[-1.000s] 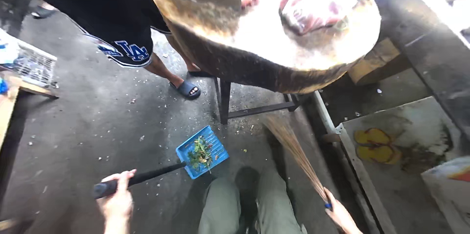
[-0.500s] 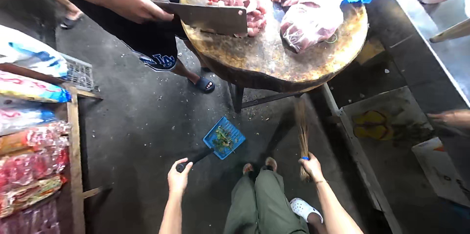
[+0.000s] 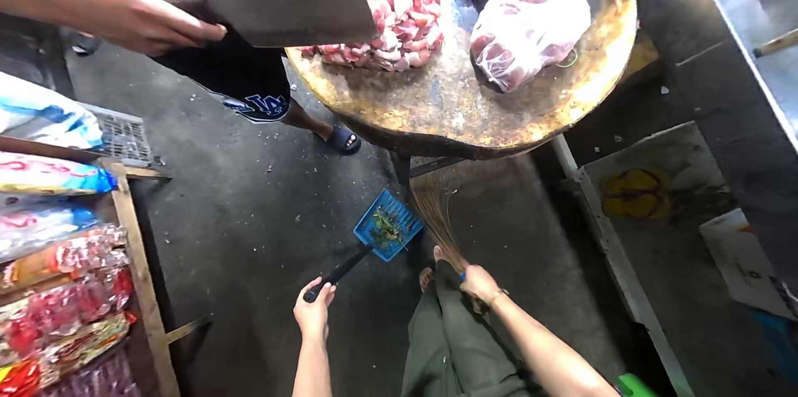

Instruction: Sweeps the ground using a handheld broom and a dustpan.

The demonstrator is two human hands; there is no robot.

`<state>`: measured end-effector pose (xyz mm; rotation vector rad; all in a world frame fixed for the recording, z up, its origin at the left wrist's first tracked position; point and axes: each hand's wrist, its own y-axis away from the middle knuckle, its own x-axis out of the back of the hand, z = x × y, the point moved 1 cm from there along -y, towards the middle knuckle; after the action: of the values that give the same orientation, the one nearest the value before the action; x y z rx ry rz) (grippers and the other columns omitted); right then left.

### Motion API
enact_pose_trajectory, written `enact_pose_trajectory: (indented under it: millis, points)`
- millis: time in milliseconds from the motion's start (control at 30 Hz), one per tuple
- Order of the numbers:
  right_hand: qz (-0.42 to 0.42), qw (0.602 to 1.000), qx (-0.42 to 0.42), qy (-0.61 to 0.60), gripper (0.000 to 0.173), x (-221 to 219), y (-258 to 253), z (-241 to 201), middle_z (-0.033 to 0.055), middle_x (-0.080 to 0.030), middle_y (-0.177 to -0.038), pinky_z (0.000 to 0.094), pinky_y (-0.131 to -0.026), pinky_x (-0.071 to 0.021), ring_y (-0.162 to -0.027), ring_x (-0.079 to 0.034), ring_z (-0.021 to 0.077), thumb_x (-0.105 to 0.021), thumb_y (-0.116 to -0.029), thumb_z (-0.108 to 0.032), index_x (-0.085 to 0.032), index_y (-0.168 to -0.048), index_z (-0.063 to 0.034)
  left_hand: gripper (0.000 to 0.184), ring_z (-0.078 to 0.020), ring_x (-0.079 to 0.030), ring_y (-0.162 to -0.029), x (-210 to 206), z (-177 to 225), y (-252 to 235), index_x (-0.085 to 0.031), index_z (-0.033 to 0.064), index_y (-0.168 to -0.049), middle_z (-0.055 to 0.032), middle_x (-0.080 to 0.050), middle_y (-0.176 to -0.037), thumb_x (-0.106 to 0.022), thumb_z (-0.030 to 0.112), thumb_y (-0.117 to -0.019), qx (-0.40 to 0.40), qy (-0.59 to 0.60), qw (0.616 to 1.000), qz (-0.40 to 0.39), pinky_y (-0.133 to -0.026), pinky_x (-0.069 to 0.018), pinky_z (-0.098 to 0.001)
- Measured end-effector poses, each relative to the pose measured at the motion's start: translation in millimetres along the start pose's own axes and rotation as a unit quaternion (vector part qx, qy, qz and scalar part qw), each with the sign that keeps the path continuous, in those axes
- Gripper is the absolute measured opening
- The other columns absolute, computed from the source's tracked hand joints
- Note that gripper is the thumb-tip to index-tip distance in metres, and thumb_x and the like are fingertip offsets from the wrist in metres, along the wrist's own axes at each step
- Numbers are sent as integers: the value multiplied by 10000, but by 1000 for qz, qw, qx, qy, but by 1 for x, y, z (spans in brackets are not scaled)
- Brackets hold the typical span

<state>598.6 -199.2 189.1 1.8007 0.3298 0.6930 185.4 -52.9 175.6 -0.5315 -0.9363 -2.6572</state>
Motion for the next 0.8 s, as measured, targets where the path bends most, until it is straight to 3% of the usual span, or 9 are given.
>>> enact_pose_trajectory:
  millis: [67, 167, 267, 367, 467, 633, 700, 733, 800]
  points:
    - [50, 998, 7, -38, 826, 31, 33, 42, 205, -695, -1227, 617, -933, -545, -1095, -687, 390, -773, -847, -213, -406, -1586, -240, 373, -288, -751, -776, 9, 4, -9, -613, 23, -1292, -206, -719, -1066, -715, 12, -933, 6, 8, 1000, -4, -699, -652, -428]
    - [98, 992, -10, -83, 791, 85, 83, 105, 173, -697, -1240, 602, -932, -551, -1066, -697, 359, -817, -836, -191, -477, -1542, -298, 366, -294, -754, -794, 30, 12, -24, -616, 34, -1306, -202, -724, -1079, -705, 47, -952, -2, -8, 1000, -30, -714, -652, -430]
    - [152, 978, -44, -135, 735, 125, 93, 156, 176, -690, -1253, 620, -940, -541, -1077, -688, 364, -825, -827, -212, -536, -1502, -248, 359, -287, -759, -779, 48, 25, -36, -617, 28, -1304, -191, -737, -1055, -704, 67, -958, -32, -52, 996, -64, -715, -658, -431]
    - [194, 945, -95, -247, 673, 131, 66, 151, 218, -673, -1261, 625, -970, -513, -1120, -663, 394, -797, -842, -183, -559, -1471, -154, 383, -270, -760, -756, 53, 32, -47, -631, 26, -1293, -176, -749, -1012, -741, 90, -931, -85, -119, 984, -104, -700, -661, -424]
    - [183, 922, -143, -310, 652, 79, 26, 91, 236, -652, -1292, 600, -1005, -508, -1175, -644, 391, -794, -849, -187, -557, -1447, -83, 370, -237, -752, -704, 44, 27, -53, -647, 25, -1258, -150, -754, -924, -756, 106, -914, -136, -179, 965, -135, -662, -660, -406]
    - [11, 965, -100, -243, 567, -89, 6, -38, 262, -665, -1241, 617, -990, -516, -1162, -653, 414, -792, -835, -246, -618, -1291, 44, 372, -229, -752, -707, 37, 38, -65, -633, -14, -1248, -164, -741, -966, -762, 115, -923, -174, -202, 950, -162, -674, -667, -406]
    - [-22, 969, -69, -238, 659, -135, 23, -60, 257, -662, -1265, 625, -993, -510, -1179, -648, 419, -767, -858, -247, -543, -1433, -16, 366, -222, -752, -695, 40, 37, -75, -637, -26, -1234, -164, -745, -949, -764, 110, -919, -189, -196, 947, -169, -659, -666, -398]
    - [-18, 970, -54, -237, 755, -145, 38, -61, 246, -661, -1281, 626, -996, -509, -1188, -646, 416, -757, -870, -248, -449, -1540, -88, 364, -224, -752, -686, 41, 35, -80, -638, -31, -1230, -164, -747, -935, -763, 107, -918, -193, -189, 947, -174, -649, -664, -396]
    - [12, 969, -36, -244, 826, -140, 82, -49, 220, -666, -1290, 630, -991, -513, -1178, -652, 405, -764, -870, -226, -381, -1601, -195, 356, -234, -753, -677, 53, 30, -91, -641, -22, -1233, -162, -752, -913, -756, 115, -926, -186, -178, 949, -182, -631, -662, -399]
